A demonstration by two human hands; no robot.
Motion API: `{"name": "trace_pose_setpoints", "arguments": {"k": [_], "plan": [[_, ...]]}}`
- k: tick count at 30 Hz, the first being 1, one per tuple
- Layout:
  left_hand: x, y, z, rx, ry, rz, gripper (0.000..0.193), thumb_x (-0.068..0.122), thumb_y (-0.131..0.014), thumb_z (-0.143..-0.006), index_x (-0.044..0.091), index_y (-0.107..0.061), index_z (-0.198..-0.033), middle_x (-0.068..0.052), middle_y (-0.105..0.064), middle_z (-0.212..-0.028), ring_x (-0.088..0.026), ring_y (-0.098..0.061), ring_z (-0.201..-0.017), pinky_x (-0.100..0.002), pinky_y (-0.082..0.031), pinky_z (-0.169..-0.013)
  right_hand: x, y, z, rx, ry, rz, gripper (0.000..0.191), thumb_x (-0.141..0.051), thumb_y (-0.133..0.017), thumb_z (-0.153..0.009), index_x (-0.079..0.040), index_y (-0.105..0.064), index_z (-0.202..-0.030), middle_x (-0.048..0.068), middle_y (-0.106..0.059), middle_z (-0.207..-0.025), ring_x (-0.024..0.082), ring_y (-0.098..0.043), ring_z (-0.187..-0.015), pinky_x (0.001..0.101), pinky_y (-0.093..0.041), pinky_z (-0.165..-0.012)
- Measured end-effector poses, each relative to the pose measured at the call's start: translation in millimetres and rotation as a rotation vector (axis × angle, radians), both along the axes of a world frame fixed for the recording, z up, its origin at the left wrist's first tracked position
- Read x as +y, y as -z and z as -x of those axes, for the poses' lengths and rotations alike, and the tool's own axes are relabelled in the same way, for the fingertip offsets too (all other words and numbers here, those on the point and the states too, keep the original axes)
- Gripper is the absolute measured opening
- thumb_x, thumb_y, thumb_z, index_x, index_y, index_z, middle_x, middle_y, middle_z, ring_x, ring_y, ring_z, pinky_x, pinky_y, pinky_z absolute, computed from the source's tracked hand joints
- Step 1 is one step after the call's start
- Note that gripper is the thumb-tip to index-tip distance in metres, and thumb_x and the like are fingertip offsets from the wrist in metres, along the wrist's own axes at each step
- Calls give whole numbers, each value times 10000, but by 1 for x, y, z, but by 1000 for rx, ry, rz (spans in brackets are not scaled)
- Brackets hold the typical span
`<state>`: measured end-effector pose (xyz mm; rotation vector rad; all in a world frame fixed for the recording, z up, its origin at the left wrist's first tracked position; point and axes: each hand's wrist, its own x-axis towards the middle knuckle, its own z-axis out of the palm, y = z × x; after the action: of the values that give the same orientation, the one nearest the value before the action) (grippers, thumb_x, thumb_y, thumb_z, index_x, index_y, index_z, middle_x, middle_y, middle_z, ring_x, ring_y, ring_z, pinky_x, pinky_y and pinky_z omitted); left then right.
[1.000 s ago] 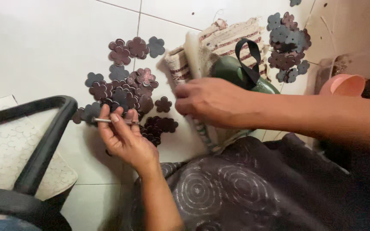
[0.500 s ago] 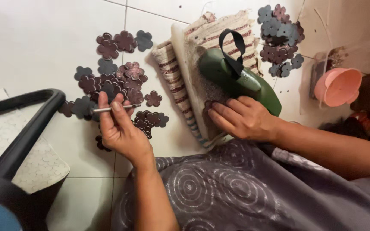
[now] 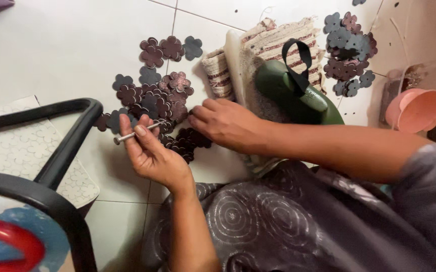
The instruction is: The person is decorating a green shoe with flower-shaped cutouts. They pick up the cutouts one by one, apply glue to them using a hot glue gun, and then press them onto the shoe's surface.
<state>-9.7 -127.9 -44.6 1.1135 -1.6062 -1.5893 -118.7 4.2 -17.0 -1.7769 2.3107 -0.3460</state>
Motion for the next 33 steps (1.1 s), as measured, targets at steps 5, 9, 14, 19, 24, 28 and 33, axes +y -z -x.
{"name": "trace_pose_setpoints", "arguments": {"k": [5, 9, 14, 19, 24, 28, 33], "plan": [[-3, 2, -6, 7, 7, -26, 386, 168, -503, -1153, -3, -528, -1498, -91, -715, -1212, -137, -676, -1089, -257, -555, -923, -24, 22, 10, -55, -129, -124, 214, -173, -631, -822, -60, -673, -999, 91, -628, -969, 263, -616, -940, 385, -534, -736], [-1, 3, -7, -1, 39, -25, 380, 163, -513, -1159, -5, -533, -1499, -107, -711, -1211, -146, -674, -1078, -262, -560, -914, -32, 16, 28, -173, -88, -285, 128, -156, -632, -870, -68, -707, -924, 118, -657, -986, 282, -652, -883, 421, -556, -689], [1, 3, -9, 46, 63, -73, 389, 174, -495, -1162, 3, -509, -1512, -121, -707, -1224, -159, -686, -1082, -286, -593, -934, -10, -32, 50, -213, -43, -319, 116, -128, -684, -857, -37, -753, -877, 111, -697, -922, 255, -673, -870, 406, -587, -731], [7, 1, -7, 66, 87, -126, 395, 183, -472, -1160, 9, -491, -1514, -114, -705, -1218, -166, -707, -1070, -286, -607, -930, 27, -73, 57, -178, -57, -428, 98, -85, -712, -804, -4, -754, -839, 170, -682, -972, 254, -685, -769, 396, -587, -635], [13, -2, -9, 86, 152, -107, 381, 181, -473, -1175, 11, -500, -1515, -118, -704, -1224, -162, -694, -1063, -281, -586, -910, 44, -65, 48, 17, -144, -462, 167, -179, -699, -766, -17, -720, -730, 127, -699, -813, 263, -702, -769, 391, -584, -693], [16, -1, -10, 127, 196, -104, 373, 171, -484, -1181, 5, -505, -1515, -123, -700, -1221, -173, -702, -1063, -299, -604, -920, 48, -56, 45, 73, -160, -539, 135, -181, -647, -823, -75, -701, -759, 97, -713, -801, 275, -696, -843, 388, -561, -716], [20, 2, -13, 75, 235, -97, 373, 187, -486, -1180, -2, -532, -1498, -137, -728, -1134, -187, -737, -996, -312, -636, -883, 48, -73, 48, 148, -160, -306, 279, -207, -731, -763, -49, -667, -984, 84, -702, -933, 249, -686, -884, 363, -552, -695]]}}
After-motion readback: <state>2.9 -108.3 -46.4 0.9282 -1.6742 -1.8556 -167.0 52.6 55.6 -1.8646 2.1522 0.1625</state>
